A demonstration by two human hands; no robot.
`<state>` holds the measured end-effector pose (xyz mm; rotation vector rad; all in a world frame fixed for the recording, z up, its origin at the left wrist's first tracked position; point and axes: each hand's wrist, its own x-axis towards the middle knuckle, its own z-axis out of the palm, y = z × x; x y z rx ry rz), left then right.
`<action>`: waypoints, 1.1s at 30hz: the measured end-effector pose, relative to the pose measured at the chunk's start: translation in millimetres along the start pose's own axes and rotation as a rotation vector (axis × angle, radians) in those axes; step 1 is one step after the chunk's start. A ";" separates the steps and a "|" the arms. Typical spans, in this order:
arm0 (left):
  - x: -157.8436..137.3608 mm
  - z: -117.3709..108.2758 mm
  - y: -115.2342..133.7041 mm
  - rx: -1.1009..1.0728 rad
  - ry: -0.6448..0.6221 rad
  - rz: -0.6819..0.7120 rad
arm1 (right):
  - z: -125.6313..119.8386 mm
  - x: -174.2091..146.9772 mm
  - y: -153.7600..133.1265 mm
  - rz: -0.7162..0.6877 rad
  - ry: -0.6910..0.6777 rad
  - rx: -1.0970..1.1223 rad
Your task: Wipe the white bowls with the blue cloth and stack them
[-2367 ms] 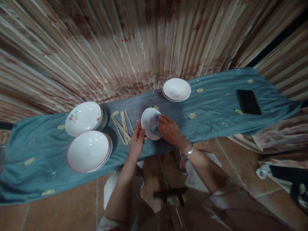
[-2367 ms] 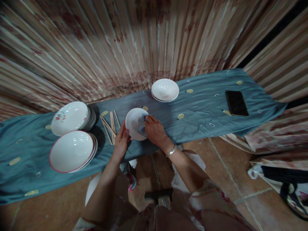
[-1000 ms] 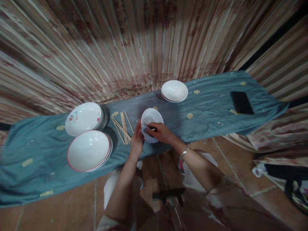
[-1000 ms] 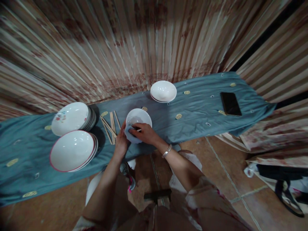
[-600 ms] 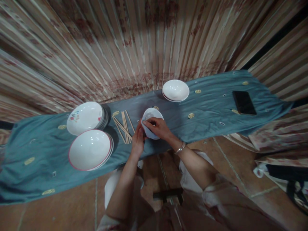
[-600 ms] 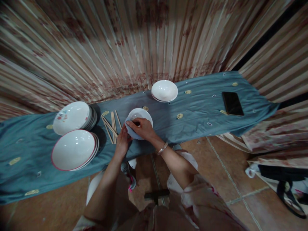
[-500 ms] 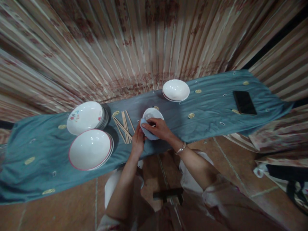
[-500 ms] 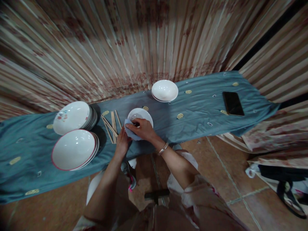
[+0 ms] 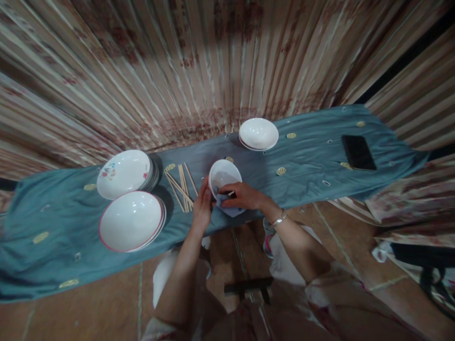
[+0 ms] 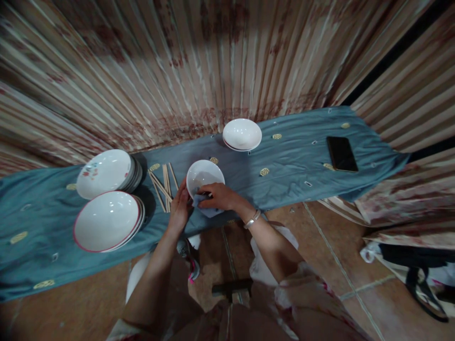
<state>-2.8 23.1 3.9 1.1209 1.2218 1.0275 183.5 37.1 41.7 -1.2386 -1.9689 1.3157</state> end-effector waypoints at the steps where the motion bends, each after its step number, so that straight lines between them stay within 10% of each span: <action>1: -0.2 0.2 0.4 -0.008 0.000 -0.010 | -0.6 -0.7 0.5 0.001 -0.010 0.005; 23: 5.1 -4.2 -12.1 0.060 -0.030 0.122 | 19.0 37.6 -3.7 0.089 0.394 0.136; 33: -0.7 0.6 -0.1 -0.007 -0.029 0.004 | 11.5 21.6 9.9 -0.096 0.165 0.243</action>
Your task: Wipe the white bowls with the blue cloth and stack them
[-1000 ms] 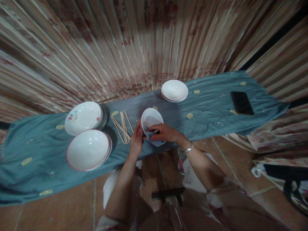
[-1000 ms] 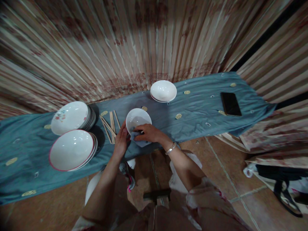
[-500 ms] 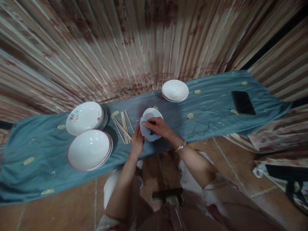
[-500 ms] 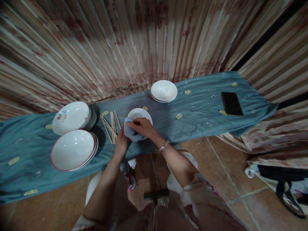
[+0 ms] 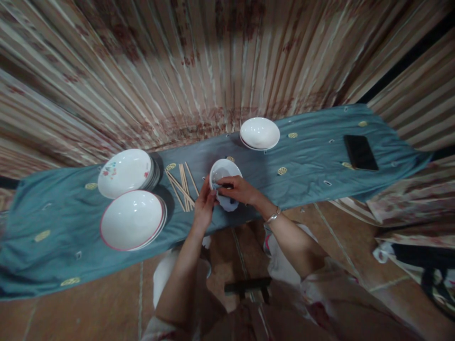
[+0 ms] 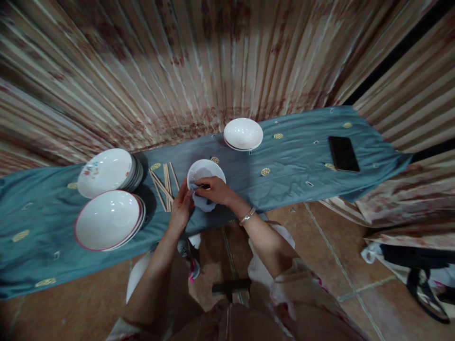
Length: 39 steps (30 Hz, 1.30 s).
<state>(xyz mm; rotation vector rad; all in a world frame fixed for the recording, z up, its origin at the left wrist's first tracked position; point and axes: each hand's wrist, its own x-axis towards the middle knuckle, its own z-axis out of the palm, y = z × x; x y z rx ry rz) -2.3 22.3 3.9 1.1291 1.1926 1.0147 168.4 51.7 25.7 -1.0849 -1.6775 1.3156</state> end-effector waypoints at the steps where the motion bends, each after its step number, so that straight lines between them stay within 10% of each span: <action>1: -0.6 0.5 1.6 0.007 0.006 -0.002 | -2.2 -2.7 0.3 0.003 -0.032 0.017; 7: -0.3 1.2 3.2 0.020 0.016 -0.003 | -10.2 -13.5 0.1 0.086 -0.161 0.149; 20: 1.5 -1.1 0.7 0.078 0.020 0.022 | 3.9 -8.6 4.6 -0.008 0.128 0.327; 39: 1.4 1.9 3.1 0.028 0.020 -0.007 | 12.8 -13.2 13.5 -0.018 0.117 -0.686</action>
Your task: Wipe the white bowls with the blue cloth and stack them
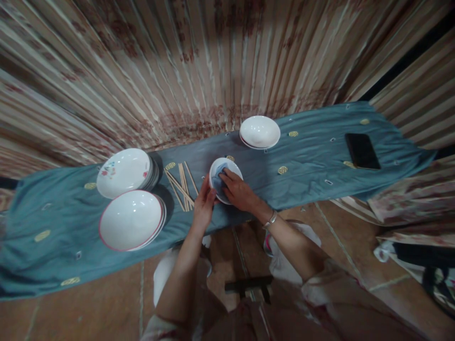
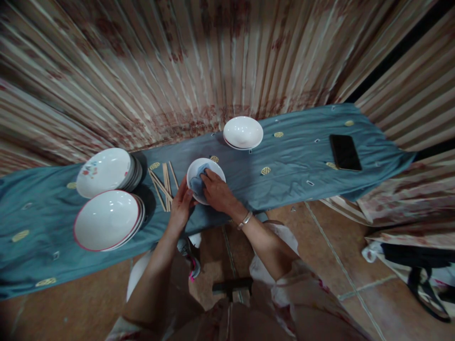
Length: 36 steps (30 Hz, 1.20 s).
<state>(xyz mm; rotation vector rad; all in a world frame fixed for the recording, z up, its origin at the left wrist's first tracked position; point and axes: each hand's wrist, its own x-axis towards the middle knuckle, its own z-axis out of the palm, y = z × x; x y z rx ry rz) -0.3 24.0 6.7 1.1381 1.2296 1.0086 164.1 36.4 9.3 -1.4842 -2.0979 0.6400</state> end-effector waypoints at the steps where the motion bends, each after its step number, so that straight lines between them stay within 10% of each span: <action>1: 0.2 0.0 -0.1 0.000 0.001 -0.002 | -2.2 -0.6 -1.5 0.002 -0.012 -0.026; 13: 0.1 0.4 -1.3 -0.013 -0.024 0.019 | -13.9 -7.3 1.8 -0.019 -0.145 0.016; 23: 1.4 0.0 -3.8 0.001 0.005 0.051 | -29.7 -6.2 -6.2 -0.008 -0.236 0.475; 36: 3.6 1.8 -4.0 0.029 0.039 0.148 | -13.6 -19.5 -28.6 -0.054 -0.091 -0.032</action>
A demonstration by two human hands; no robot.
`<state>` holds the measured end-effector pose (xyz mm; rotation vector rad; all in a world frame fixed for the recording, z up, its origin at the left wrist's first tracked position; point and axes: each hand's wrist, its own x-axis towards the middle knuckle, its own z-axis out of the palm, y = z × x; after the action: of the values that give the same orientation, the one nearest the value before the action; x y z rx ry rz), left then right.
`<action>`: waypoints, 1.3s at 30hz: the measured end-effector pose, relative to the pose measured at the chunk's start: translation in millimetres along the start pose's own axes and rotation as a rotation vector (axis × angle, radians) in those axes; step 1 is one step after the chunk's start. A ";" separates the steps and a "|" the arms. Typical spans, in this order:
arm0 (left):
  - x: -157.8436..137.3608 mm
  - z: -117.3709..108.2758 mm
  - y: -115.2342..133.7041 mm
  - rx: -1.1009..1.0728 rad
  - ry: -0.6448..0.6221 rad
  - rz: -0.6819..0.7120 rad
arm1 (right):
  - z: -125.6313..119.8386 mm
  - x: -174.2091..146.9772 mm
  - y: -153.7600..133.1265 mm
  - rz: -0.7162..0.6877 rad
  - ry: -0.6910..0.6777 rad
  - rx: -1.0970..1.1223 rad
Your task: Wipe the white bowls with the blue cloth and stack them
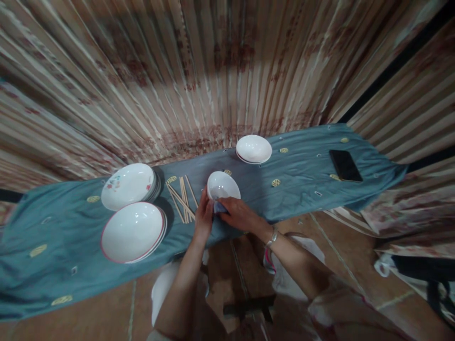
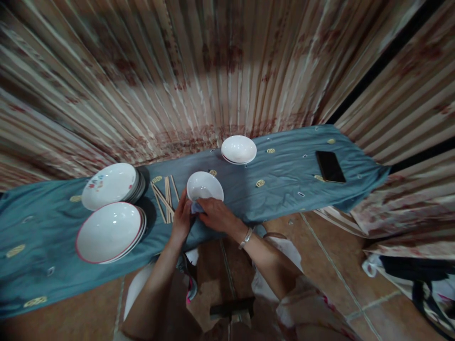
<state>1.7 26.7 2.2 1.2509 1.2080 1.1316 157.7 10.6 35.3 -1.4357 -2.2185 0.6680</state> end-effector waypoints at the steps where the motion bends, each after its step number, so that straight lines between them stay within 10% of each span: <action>1: -0.8 0.9 0.1 -0.035 -0.002 -0.029 | -1.9 -0.7 1.2 -0.003 0.006 -0.021; 7: -1.4 4.5 -8.0 -0.126 0.025 -0.038 | -22.0 -5.3 8.9 0.002 0.007 -0.055; 15: -3.5 -7.9 -6.6 0.586 -0.044 0.616 | -39.6 -13.8 3.4 -0.054 -0.037 0.015; 22: -9.9 -11.0 6.9 0.735 -0.091 0.693 | -43.0 -16.5 12.2 -0.034 -0.015 0.140; 33: -0.7 -7.9 11.9 0.348 0.088 0.412 | -46.9 -4.9 24.8 0.190 0.610 0.675; 39: 5.3 -10.8 19.3 -0.144 0.185 0.090 | -40.3 -4.4 17.3 0.138 0.722 0.554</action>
<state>-7.9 33.0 21.8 1.1197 1.1922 1.4009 195.1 19.5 56.9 -1.2671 -1.2671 0.6112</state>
